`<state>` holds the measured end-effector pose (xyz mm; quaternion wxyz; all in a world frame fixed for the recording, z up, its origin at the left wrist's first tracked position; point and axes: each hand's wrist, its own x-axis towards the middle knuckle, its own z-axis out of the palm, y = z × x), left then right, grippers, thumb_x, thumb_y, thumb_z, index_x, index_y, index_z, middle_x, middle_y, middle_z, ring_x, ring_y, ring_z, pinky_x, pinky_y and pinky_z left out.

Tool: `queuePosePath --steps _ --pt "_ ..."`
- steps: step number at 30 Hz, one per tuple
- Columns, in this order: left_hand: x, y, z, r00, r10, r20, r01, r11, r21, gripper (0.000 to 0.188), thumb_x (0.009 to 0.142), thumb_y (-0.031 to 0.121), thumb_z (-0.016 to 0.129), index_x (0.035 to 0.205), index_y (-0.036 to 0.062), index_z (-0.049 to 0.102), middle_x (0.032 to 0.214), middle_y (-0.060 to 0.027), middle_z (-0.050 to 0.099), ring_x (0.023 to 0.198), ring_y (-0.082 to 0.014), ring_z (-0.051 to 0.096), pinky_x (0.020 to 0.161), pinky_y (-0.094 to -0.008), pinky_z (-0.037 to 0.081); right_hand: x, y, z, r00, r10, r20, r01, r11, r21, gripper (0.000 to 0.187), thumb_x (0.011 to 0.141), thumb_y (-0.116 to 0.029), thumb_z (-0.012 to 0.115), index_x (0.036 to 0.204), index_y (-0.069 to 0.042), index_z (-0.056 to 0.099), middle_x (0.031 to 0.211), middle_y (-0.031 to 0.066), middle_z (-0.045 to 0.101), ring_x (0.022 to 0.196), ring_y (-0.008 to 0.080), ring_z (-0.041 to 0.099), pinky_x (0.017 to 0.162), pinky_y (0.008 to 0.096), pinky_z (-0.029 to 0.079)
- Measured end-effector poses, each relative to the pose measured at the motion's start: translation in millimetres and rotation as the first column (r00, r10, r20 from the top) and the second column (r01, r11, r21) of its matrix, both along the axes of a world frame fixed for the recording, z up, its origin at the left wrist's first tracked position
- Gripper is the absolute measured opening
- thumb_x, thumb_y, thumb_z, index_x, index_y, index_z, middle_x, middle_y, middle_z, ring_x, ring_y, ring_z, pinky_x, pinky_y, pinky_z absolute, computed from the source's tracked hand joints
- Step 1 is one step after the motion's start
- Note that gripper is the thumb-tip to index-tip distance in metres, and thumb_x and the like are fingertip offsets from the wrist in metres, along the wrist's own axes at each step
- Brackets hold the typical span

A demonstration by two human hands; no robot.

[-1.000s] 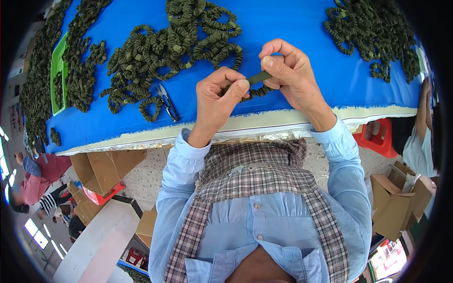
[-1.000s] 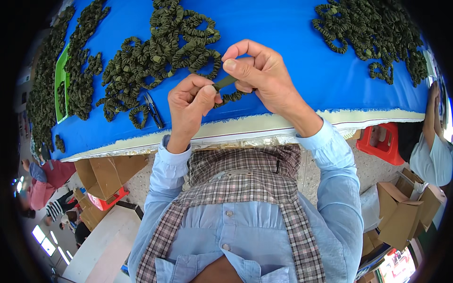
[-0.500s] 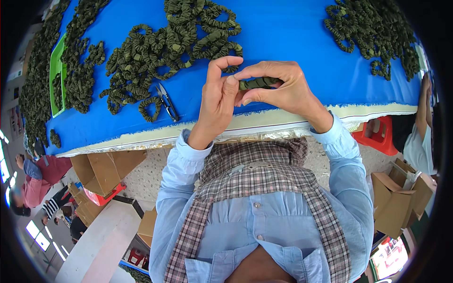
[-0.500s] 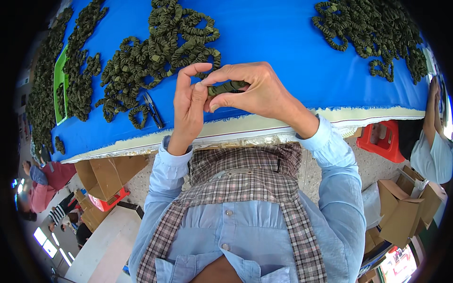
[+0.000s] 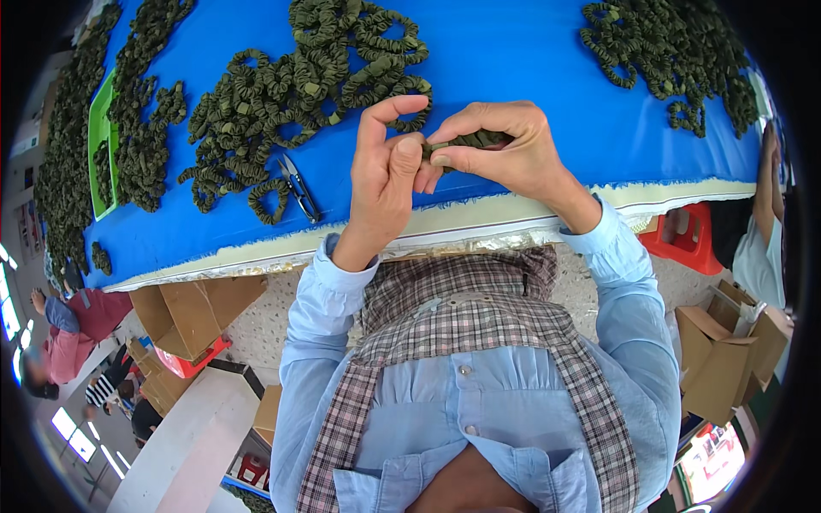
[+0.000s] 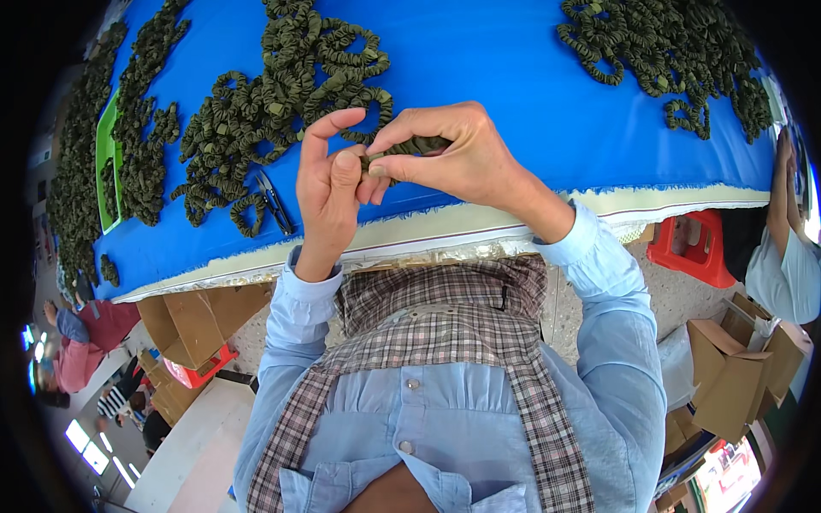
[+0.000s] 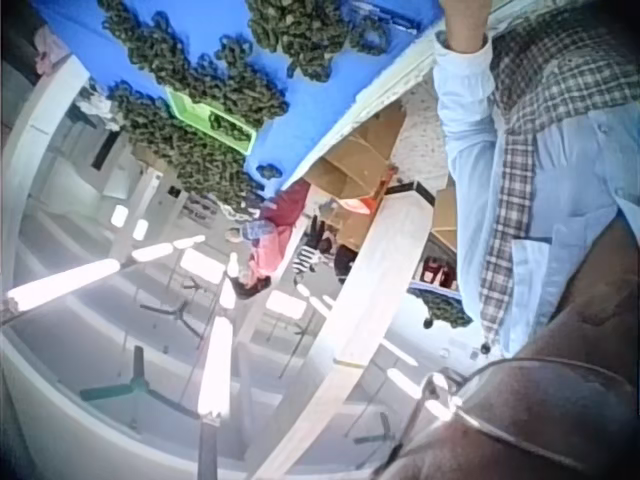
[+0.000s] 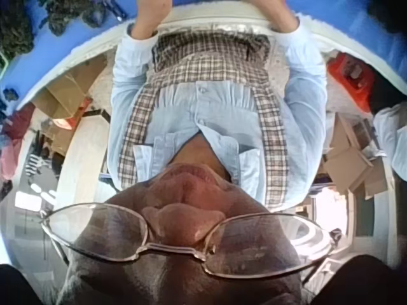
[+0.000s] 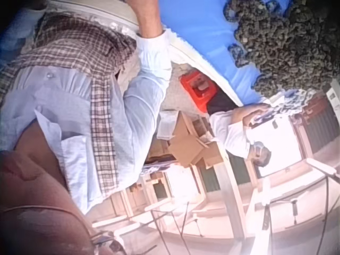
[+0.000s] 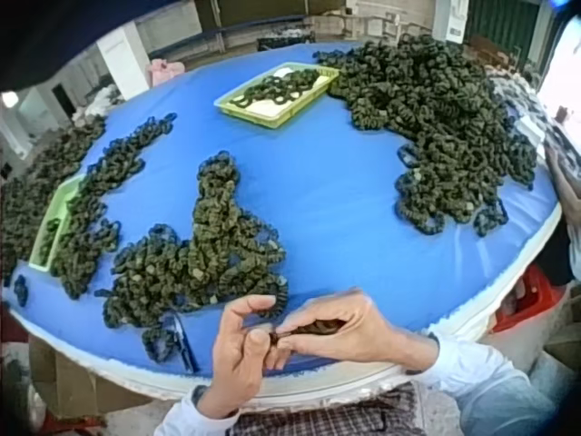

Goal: The person manipulates green camouflage-patterned cord on a blue table, twisting and joining segments by hand. They use a pair of pliers to secure the connections and place the finished loops into a green tray.

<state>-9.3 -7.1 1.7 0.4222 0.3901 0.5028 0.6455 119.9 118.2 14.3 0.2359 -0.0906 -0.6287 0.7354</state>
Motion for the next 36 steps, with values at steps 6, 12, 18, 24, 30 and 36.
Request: queuePosePath --steps 6,12,18,24,30,36 --pt "-2 -2 4 0.991 0.027 0.128 -0.039 0.995 0.091 0.035 0.102 0.025 0.044 0.124 -0.0016 0.037 0.059 -0.0011 0.046 0.056 -0.0093 0.048 0.056 -0.0240 0.041 6 7 10 0.991 -0.037 0.131 0.032 0.999 0.038 0.010 0.080 -0.001 0.072 0.090 0.002 0.069 0.077 0.0046 0.066 0.070 0.0087 0.064 0.060 0.0206 0.050" --pt "-8 -3 3 0.990 0.034 0.135 -0.032 0.999 -0.015 0.025 0.097 0.022 0.054 0.102 -0.0020 0.055 0.060 -0.0010 0.052 0.056 -0.0072 0.049 0.054 -0.0218 0.040 6 10 7 0.987 -0.053 0.149 0.034 0.992 0.123 0.023 0.078 -0.004 0.074 0.100 -0.001 0.067 0.069 -0.0029 0.060 0.062 0.0003 0.053 0.055 0.0166 0.039" --pt "-16 -4 -1 0.996 0.067 -0.062 -0.071 0.996 -0.057 0.022 0.091 0.022 0.066 0.086 0.0006 0.061 0.066 -0.0005 0.060 0.055 -0.0033 0.049 0.047 -0.0184 0.035 4 9 4 0.995 -0.072 0.067 0.062 0.987 0.148 0.036 0.076 -0.006 0.076 0.111 -0.004 0.064 0.066 -0.0040 0.056 0.060 0.0010 0.050 0.055 0.0175 0.038" --pt "-5 -10 -3 0.988 0.074 -0.136 -0.081 0.996 -0.048 0.025 0.094 0.024 0.062 0.088 0.0002 0.058 0.070 -0.0057 0.063 0.054 -0.0052 0.050 0.046 -0.0179 0.035 0 3 7 0.997 -0.048 0.057 0.025 0.937 0.349 0.022 0.079 -0.009 0.074 0.101 -0.004 0.071 0.085 0.0087 0.071 0.067 0.0114 0.067 0.048 0.0203 0.047" --pt "-6 -9 -4 0.987 0.107 -0.122 -0.106 0.994 0.018 0.024 0.094 0.024 0.062 0.085 0.0022 0.059 0.070 -0.0052 0.064 0.055 -0.0038 0.051 0.046 -0.0183 0.037 1 5 2 0.997 -0.070 0.027 0.048 0.871 0.489 0.018 0.080 -0.010 0.074 0.098 -0.007 0.073 0.080 0.0055 0.070 0.066 0.0110 0.065 0.047 0.0201 0.045" --pt "-12 -11 -8 0.994 0.106 -0.036 -0.101 0.989 0.109 0.027 0.095 0.028 0.059 0.088 0.0024 0.058 0.073 -0.0095 0.067 0.054 -0.0046 0.051 0.046 -0.0178 0.037 3 7 1 0.994 -0.107 -0.005 0.097 0.878 0.468 0.018 0.076 -0.008 0.077 0.093 -0.004 0.073 0.069 0.0019 0.064 0.058 0.0075 0.051 0.045 0.0235 0.033"
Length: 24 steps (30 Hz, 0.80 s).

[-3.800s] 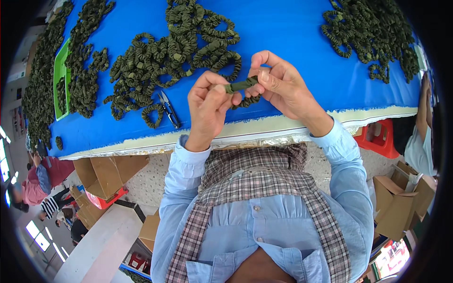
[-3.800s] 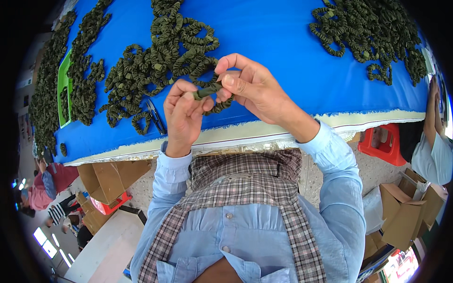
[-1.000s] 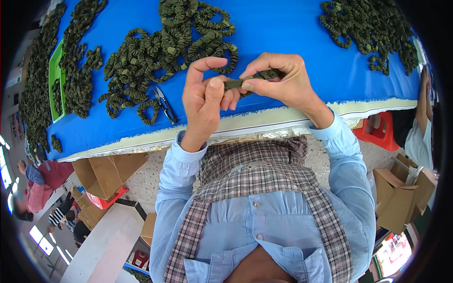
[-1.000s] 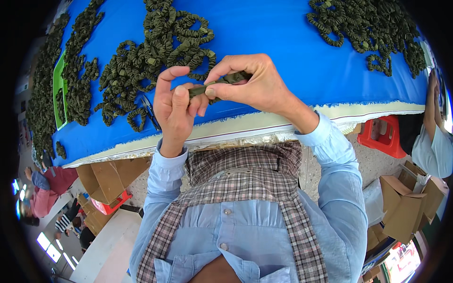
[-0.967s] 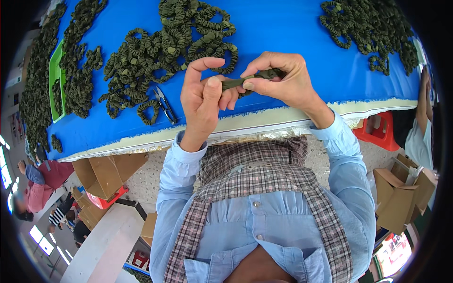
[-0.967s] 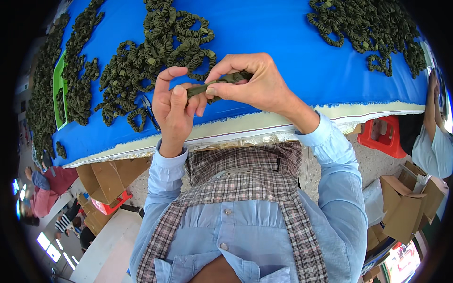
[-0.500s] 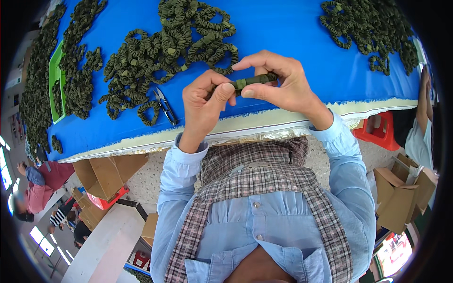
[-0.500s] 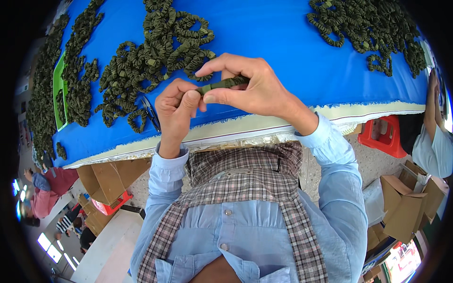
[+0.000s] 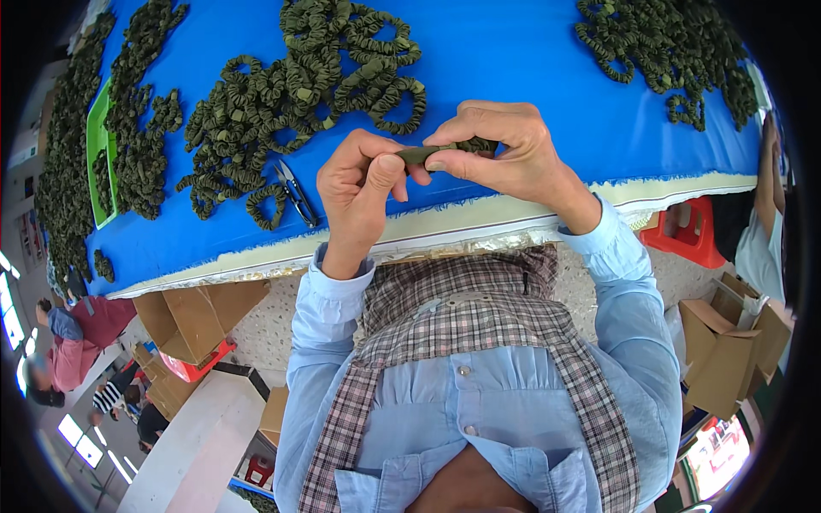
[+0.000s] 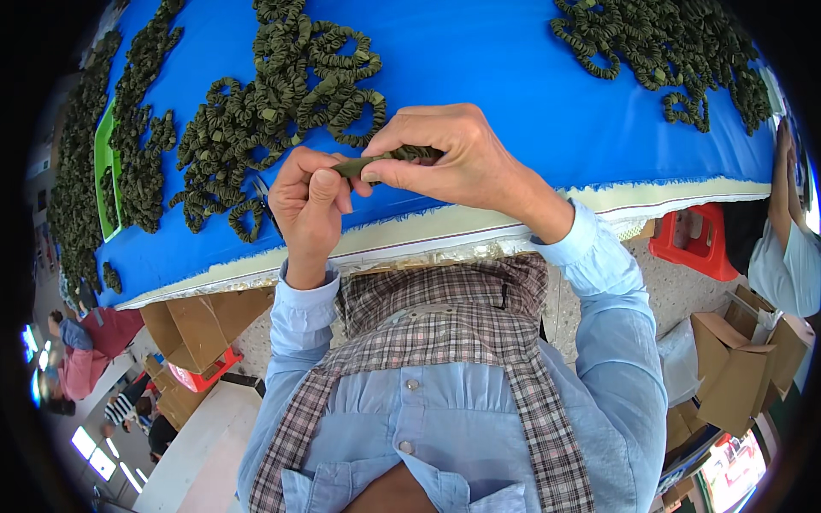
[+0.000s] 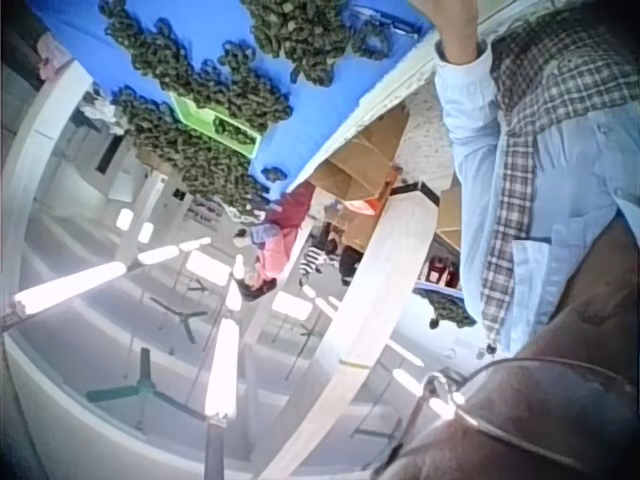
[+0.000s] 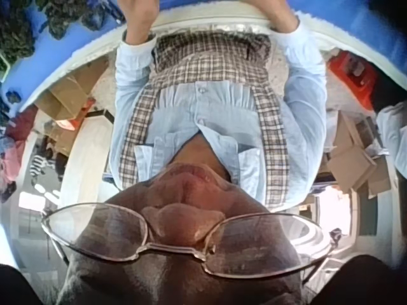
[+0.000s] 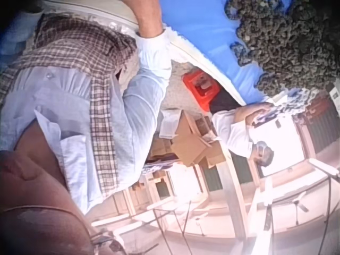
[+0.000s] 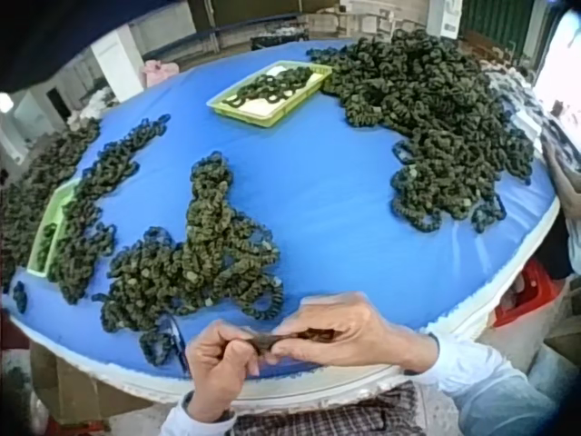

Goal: The person manipulates green camouflage-patterned cord on a blue table, twisting and joining segments by hand. They use a pair of pliers to secure the connections and place the finished loops into a green tray.

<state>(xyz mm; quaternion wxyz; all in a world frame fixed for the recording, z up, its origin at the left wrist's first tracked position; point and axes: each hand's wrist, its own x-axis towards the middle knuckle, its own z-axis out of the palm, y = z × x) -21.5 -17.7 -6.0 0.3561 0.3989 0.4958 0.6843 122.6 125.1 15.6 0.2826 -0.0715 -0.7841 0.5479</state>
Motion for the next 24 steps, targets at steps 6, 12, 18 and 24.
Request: queuePosePath --steps 6,12,18,24 --pt "-2 1 -2 0.996 -0.011 0.088 0.009 1.000 0.023 0.028 0.095 0.030 0.059 0.088 0.0027 0.057 0.073 -0.0108 0.067 0.054 -0.0055 0.052 0.047 -0.0182 0.038 1 0 2 1.000 -0.023 0.021 0.023 1.000 0.008 0.020 0.076 -0.007 0.076 0.095 -0.004 0.073 0.069 0.0031 0.062 0.063 0.0095 0.052 0.051 0.0235 0.037" --pt "-3 3 -3 0.994 -0.025 0.110 0.022 0.999 0.027 0.028 0.095 0.029 0.059 0.088 0.0021 0.056 0.074 -0.0128 0.067 0.054 -0.0066 0.052 0.047 -0.0188 0.038 -1 0 -3 0.998 -0.021 -0.066 0.022 1.000 0.018 0.025 0.074 -0.007 0.078 0.098 -0.006 0.073 0.079 0.0052 0.061 0.064 0.0091 0.055 0.051 0.0227 0.041" --pt "-3 4 -4 0.991 -0.020 0.134 0.014 0.999 0.046 0.027 0.095 0.029 0.059 0.090 0.0019 0.056 0.072 -0.0126 0.066 0.055 -0.0073 0.053 0.048 -0.0194 0.039 1 7 -6 0.997 -0.015 -0.075 0.020 0.997 0.071 0.025 0.072 -0.006 0.079 0.096 -0.004 0.073 0.086 0.0060 0.061 0.068 0.0106 0.057 0.054 0.0235 0.044" --pt "-1 9 -18 0.957 -0.035 0.288 0.066 0.993 -0.099 0.023 0.096 0.025 0.057 0.095 0.0016 0.057 0.076 -0.0100 0.066 0.067 -0.0121 0.061 0.058 -0.0223 0.047 -3 8 -13 1.000 -0.014 0.006 0.014 1.000 -0.023 0.028 0.076 -0.010 0.076 0.103 -0.004 0.071 0.090 0.0057 0.062 0.074 0.0129 0.059 0.062 0.0245 0.047"
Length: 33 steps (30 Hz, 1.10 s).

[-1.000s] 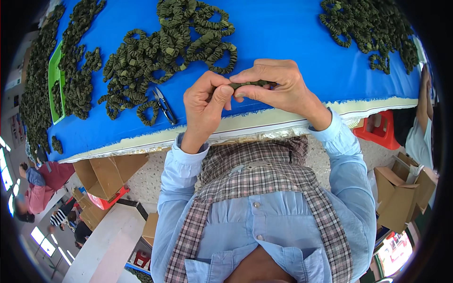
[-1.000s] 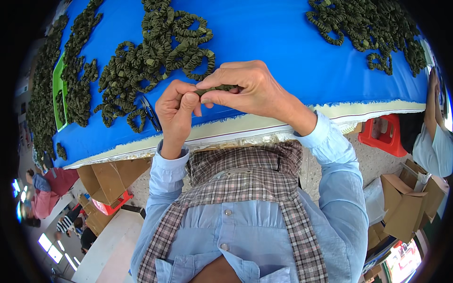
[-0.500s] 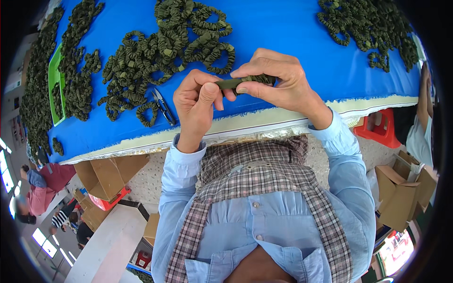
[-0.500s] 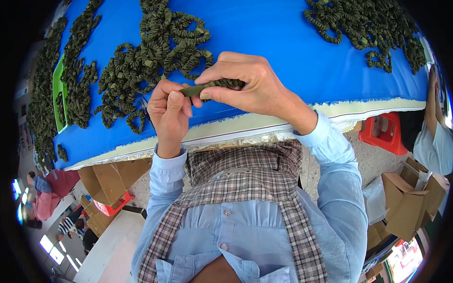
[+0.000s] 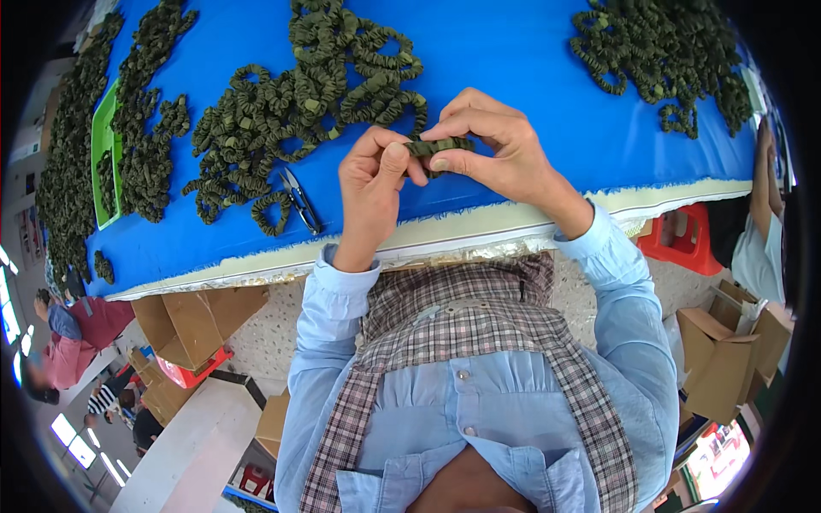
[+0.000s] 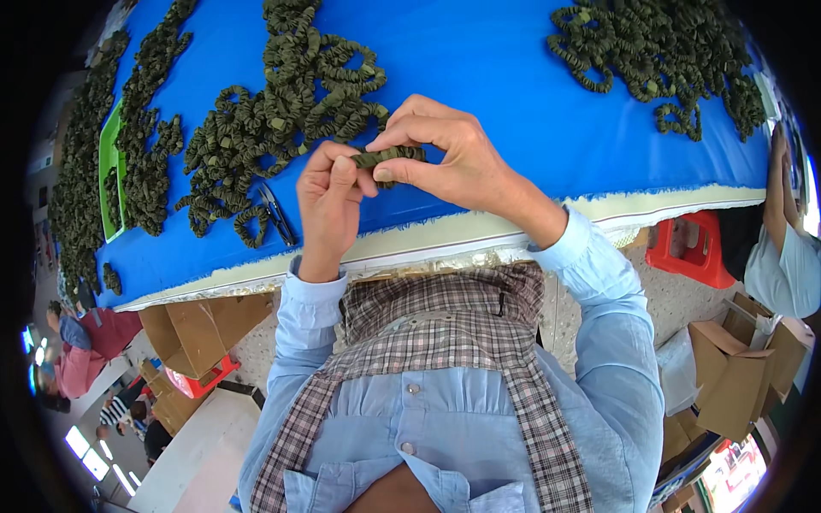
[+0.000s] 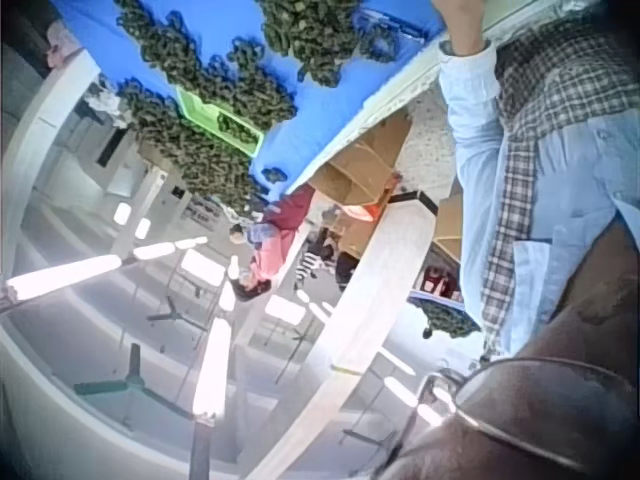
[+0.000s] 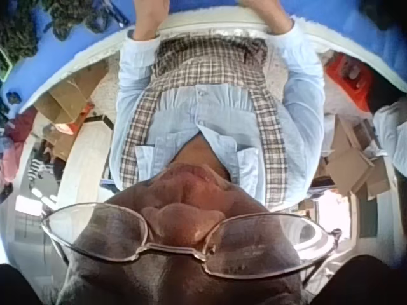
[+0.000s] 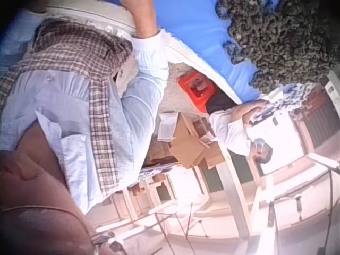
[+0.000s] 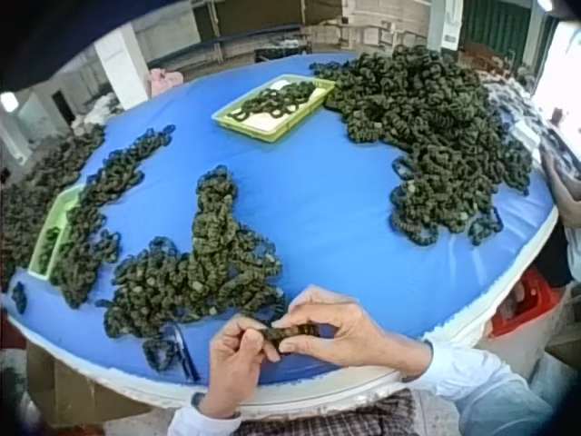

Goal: The person manipulates green camouflage-patterned cord on a blue table, twisting and joining segments by hand. They use a pair of pliers to secure the connections and place the finished loops into a green tray.

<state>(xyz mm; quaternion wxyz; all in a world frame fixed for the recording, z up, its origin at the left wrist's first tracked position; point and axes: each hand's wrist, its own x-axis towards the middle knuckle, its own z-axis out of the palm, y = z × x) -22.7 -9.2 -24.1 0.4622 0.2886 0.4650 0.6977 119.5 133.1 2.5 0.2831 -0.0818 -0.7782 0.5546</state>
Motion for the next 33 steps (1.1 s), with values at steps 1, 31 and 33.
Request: queuePosePath --steps 1,31,33 --pt "2 3 -1 0.997 0.031 0.064 -0.031 1.000 0.000 0.023 0.096 0.024 0.056 0.097 0.0016 0.056 0.079 -0.0100 0.066 0.070 -0.0136 0.062 0.061 -0.0239 0.049 -2 1 -1 0.999 -0.037 -0.004 0.037 0.999 -0.002 0.032 0.077 -0.012 0.076 0.107 -0.004 0.069 0.091 0.0057 0.062 0.074 0.0131 0.059 0.063 0.0244 0.047" --pt "-4 17 0 0.930 0.362 -0.067 -0.356 0.930 0.090 0.009 0.089 0.009 0.064 0.094 0.0006 0.063 0.077 -0.0017 0.061 0.065 -0.0102 0.056 0.060 -0.0245 0.047 18 -38 20 0.928 0.084 0.364 -0.012 0.981 -0.196 0.037 0.085 -0.014 0.066 0.061 -0.007 0.037 0.056 -0.0061 0.032 0.053 0.0030 0.028 0.046 0.0259 0.022" --pt "-4 20 0 0.962 0.271 -0.042 -0.266 0.959 0.096 0.012 0.090 0.010 0.064 0.096 0.0005 0.062 0.079 -0.0027 0.061 0.067 -0.0105 0.056 0.062 -0.0252 0.048 23 -33 20 0.912 0.068 0.404 0.045 0.964 -0.263 0.038 0.085 -0.014 0.066 0.061 -0.008 0.037 0.057 -0.0074 0.033 0.053 0.0018 0.027 0.046 0.0248 0.021"
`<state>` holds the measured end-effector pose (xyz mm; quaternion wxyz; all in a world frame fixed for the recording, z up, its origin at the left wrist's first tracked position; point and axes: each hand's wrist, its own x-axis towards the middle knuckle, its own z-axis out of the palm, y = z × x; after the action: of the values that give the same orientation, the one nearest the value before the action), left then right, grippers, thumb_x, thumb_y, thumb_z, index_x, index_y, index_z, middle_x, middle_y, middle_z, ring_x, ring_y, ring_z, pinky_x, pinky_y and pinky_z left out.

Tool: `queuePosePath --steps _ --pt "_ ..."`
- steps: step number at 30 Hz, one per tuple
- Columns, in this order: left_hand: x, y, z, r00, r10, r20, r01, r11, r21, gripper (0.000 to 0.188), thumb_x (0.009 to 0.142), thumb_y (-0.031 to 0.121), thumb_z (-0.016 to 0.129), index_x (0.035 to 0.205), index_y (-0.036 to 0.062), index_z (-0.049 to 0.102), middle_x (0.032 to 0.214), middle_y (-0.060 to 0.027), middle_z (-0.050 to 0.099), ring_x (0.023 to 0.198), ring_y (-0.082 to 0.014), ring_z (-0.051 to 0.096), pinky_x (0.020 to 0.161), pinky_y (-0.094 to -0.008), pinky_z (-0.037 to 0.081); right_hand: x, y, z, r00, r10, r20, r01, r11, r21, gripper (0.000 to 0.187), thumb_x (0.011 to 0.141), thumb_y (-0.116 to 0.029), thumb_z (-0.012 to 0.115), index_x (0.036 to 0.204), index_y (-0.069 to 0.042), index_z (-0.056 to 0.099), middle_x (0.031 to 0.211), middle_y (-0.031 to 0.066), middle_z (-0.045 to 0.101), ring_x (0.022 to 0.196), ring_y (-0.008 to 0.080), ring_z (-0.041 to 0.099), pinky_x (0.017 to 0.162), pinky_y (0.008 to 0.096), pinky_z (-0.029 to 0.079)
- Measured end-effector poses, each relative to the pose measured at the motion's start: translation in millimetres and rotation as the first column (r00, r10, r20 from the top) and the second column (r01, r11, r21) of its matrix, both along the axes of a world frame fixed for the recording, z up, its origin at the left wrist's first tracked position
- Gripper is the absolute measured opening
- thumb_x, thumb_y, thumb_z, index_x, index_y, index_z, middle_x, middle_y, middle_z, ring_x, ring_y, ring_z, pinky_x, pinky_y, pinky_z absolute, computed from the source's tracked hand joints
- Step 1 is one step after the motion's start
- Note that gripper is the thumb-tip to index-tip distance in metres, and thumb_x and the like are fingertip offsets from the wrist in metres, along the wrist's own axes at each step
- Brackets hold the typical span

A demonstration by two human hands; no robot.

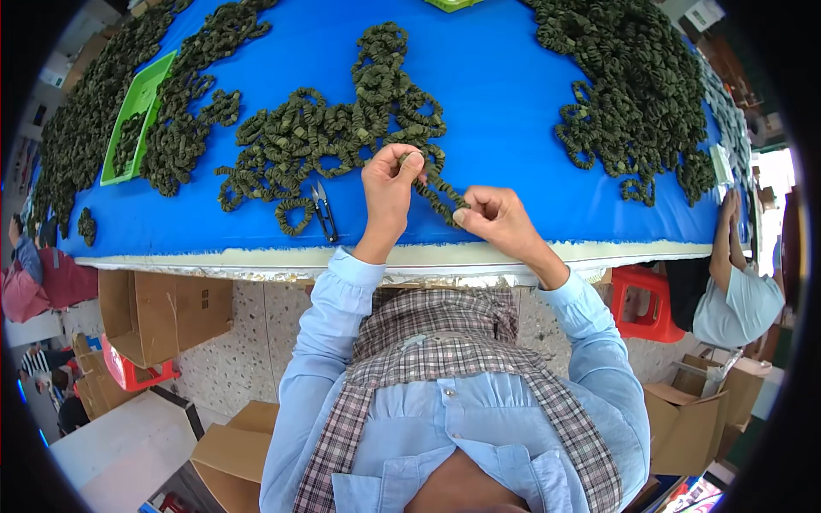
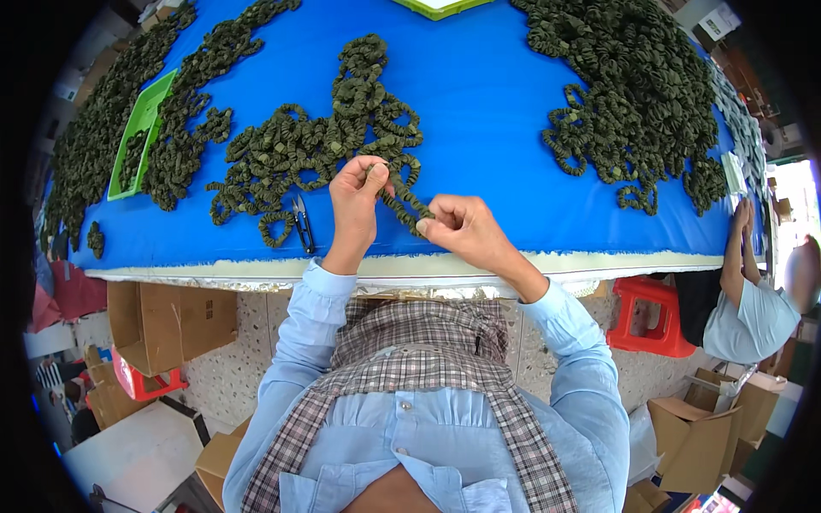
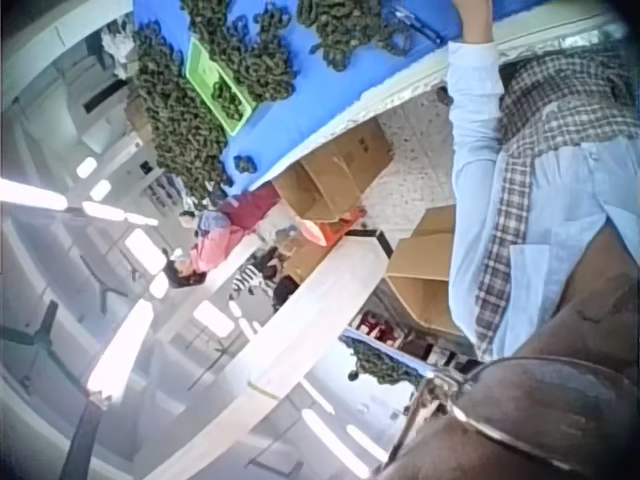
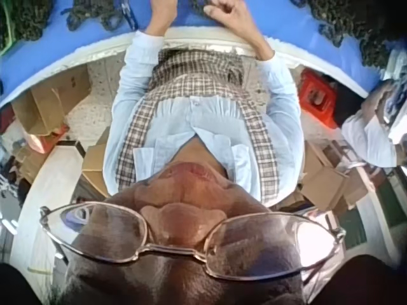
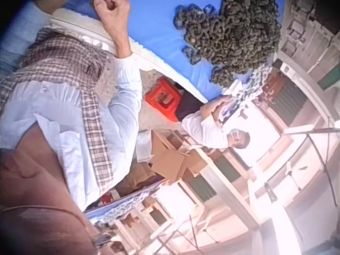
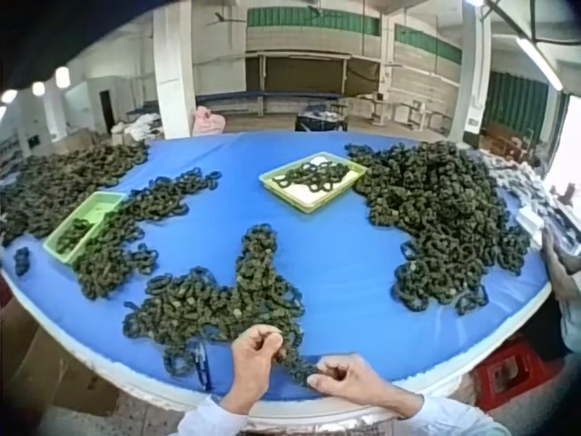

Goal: The person manipulates green camouflage-patterned cord on a blue table, twisting and joining segments by hand. They use a pair of pliers to secure the connections and place the finished loops into a green tray.

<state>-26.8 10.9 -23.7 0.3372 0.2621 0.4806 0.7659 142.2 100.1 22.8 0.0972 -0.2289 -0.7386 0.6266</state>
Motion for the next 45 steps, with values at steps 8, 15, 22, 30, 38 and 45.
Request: queuePosePath --steps 8,15,22,30,38,45 --pt "13 -19 28 0.966 -0.206 -0.158 0.197 0.978 -0.069 0.044 0.092 0.013 0.061 0.131 0.0003 0.046 0.118 -0.0118 0.058 0.098 -0.0168 0.060 0.087 -0.0298 0.048 9 14 2 0.963 -0.269 -0.034 0.265 0.959 -0.100 0.025 0.091 -0.022 0.062 0.072 -0.009 0.054 0.064 -0.0039 0.052 0.052 0.0026 0.040 0.046 0.0205 0.030" --pt "26 -96 162 0.887 -0.318 -0.334 0.441 0.800 0.407 0.023 0.090 0.019 0.061 0.106 0.0053 0.052 0.096 -0.0139 0.056 0.084 -0.0290 0.058 0.071 -0.0399 0.049 55 47 6 0.910 -0.413 0.030 0.414 0.906 -0.092 0.026 0.090 -0.025 0.064 0.073 -0.008 0.055 0.067 -0.0001 0.057 0.053 0.0039 0.047 0.046 0.0195 0.035" --pt "30 -133 235 0.565 -0.806 -0.178 0.684 0.337 0.647 0.008 0.088 0.023 0.067 0.095 0.0264 0.066 0.111 -0.0067 0.051 0.092 -0.0272 0.053 0.076 -0.0376 0.045 103 127 17 0.659 -0.725 -0.202 0.639 0.680 -0.360 0.018 0.091 -0.021 0.064 0.084 -0.004 0.061 0.069 0.0030 0.059 0.054 0.0061 0.049 0.046 0.0189 0.038" --pt "43 -125 257 0.685 -0.726 0.051 0.510 0.529 0.678 0.007 0.085 0.019 0.071 0.082 0.0194 0.064 0.105 -0.0079 0.051 0.084 -0.0208 0.048 0.071 -0.0327 0.039 105 178 -17 0.489 -0.828 -0.274 0.777 0.556 -0.295 0.039 0.091 -0.030 0.064 0.115 -0.001 0.053 0.100 0.0131 0.064 0.071 0.0115 0.059 0.061 0.0232 0.049" --pt "38 -111 222 0.698 -0.706 -0.122 0.488 0.343 0.802 0.013 0.083 0.021 0.073 0.086 0.0148 0.062 0.102 -0.0102 0.050 0.081 -0.0198 0.048 0.068 -0.0336 0.039 39 152 -15 0.418 -0.731 -0.539 0.877 0.480 0.029 0.025 0.094 -0.019 0.059 0.110 0.000 0.057 0.079 0.0010 0.055 0.058 0.0054 0.044 0.048 0.0214 0.037" --pt "34 -112 203 0.764 -0.630 -0.137 0.499 0.442 0.746 0.015 0.083 0.024 0.073 0.092 0.0168 0.064 0.108 -0.0094 0.049 0.081 -0.0202 0.050 0.069 -0.0353 0.042 -140 120 13 0.928 -0.111 -0.356 0.303 0.781 0.546 0.021 0.088 -0.010 0.059 0.108 -0.008 0.064 0.084 0.0067 0.059 0.073 0.0186 0.056 0.070 0.0319 0.049"
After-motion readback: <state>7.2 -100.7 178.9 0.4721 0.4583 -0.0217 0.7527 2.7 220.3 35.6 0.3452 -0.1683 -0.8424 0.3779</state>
